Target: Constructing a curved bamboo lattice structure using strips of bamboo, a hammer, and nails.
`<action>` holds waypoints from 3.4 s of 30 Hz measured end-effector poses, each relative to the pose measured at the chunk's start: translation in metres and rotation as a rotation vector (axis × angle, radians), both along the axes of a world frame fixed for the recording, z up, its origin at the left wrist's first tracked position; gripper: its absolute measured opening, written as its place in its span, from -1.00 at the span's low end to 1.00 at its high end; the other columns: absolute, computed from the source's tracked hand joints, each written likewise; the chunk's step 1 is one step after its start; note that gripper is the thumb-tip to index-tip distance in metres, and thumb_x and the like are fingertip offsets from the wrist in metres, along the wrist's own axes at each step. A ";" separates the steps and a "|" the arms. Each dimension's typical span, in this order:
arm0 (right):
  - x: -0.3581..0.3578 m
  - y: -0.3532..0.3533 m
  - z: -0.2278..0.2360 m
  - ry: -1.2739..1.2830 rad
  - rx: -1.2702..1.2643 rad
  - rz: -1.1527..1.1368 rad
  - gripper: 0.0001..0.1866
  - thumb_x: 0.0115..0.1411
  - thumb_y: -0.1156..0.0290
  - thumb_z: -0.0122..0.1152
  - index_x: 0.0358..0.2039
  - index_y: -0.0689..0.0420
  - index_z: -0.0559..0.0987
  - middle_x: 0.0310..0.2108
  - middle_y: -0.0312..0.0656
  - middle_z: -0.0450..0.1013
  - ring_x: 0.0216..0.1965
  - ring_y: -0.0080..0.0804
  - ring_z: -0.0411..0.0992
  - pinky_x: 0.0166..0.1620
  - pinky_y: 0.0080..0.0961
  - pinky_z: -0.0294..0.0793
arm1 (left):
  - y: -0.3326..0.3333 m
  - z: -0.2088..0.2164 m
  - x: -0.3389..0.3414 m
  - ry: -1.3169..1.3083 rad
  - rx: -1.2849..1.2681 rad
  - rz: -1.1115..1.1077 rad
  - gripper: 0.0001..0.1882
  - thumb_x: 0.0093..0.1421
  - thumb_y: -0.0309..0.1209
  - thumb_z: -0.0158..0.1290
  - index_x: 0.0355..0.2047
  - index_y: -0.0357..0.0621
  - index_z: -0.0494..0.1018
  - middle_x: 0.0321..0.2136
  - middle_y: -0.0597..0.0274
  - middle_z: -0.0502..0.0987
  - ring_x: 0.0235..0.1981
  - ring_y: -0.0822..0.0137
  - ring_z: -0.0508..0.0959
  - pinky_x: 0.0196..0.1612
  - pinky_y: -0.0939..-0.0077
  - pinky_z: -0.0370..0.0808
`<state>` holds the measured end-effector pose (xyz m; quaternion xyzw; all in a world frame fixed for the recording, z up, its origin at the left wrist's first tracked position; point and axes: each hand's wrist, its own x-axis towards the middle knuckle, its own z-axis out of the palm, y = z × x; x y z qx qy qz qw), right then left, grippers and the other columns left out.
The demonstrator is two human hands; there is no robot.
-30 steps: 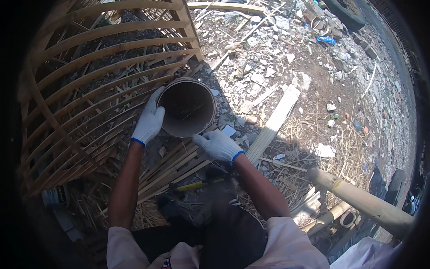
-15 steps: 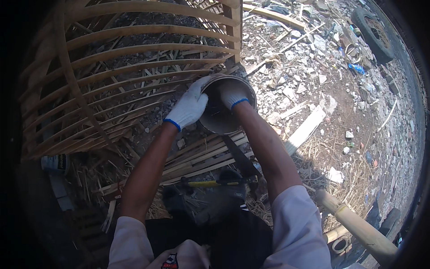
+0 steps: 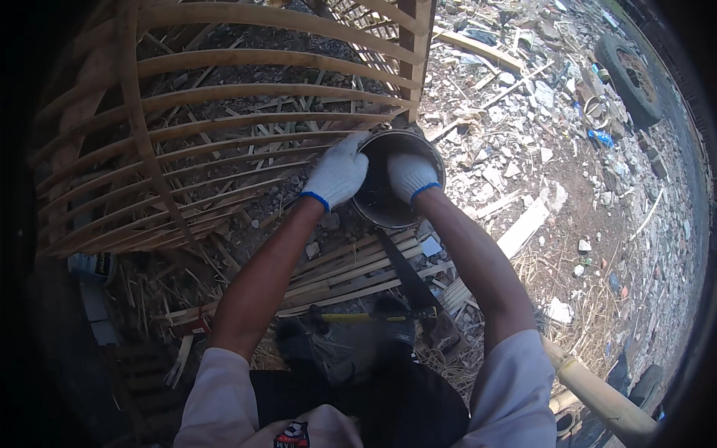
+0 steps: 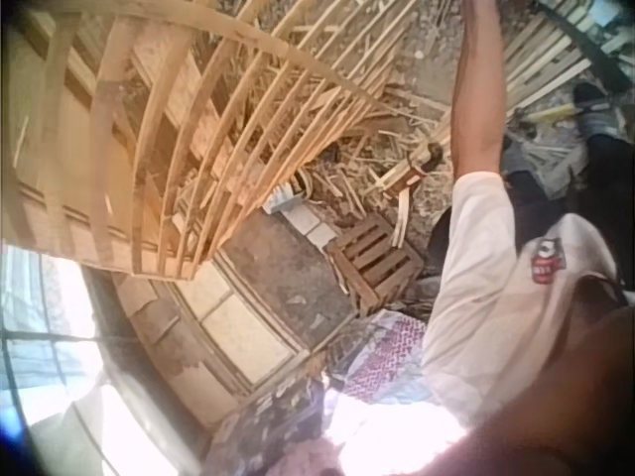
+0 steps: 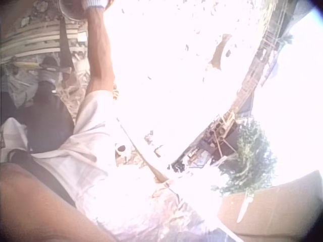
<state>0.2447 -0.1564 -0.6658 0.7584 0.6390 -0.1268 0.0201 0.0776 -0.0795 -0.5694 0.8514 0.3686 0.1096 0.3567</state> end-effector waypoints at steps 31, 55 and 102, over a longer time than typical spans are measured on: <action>-0.114 -0.197 -0.035 0.331 0.320 -0.593 -0.59 0.33 0.28 0.15 0.07 0.31 0.52 -0.07 0.12 0.53 -0.06 0.01 0.54 0.02 -0.16 0.50 | -0.176 -0.104 -0.350 0.268 0.190 0.293 -0.56 0.23 -0.29 0.08 0.10 -0.16 0.46 0.12 -0.01 0.46 0.20 -0.10 0.40 0.31 0.01 0.30; -0.048 -0.217 -0.027 0.556 0.278 -0.693 -0.46 0.34 0.43 0.09 0.31 0.31 0.34 0.17 0.04 0.42 0.15 -0.23 0.41 0.22 -0.35 0.37 | -0.226 -0.062 -0.512 0.593 0.132 0.501 -0.84 0.21 -0.32 0.09 -0.25 -0.07 0.53 -0.40 0.14 0.56 -0.30 0.06 0.59 -0.16 0.09 0.51; -0.092 -0.067 0.314 -0.132 0.964 0.566 -0.54 -0.08 0.53 0.48 -0.10 0.09 0.60 -0.10 -0.20 0.57 -0.11 -0.23 0.54 0.13 -0.09 0.40 | -0.111 0.062 -0.350 -0.212 0.530 0.333 -0.80 0.19 -0.50 0.15 -0.15 -0.12 0.59 -0.29 0.09 0.62 -0.23 -0.02 0.60 -0.12 0.12 0.52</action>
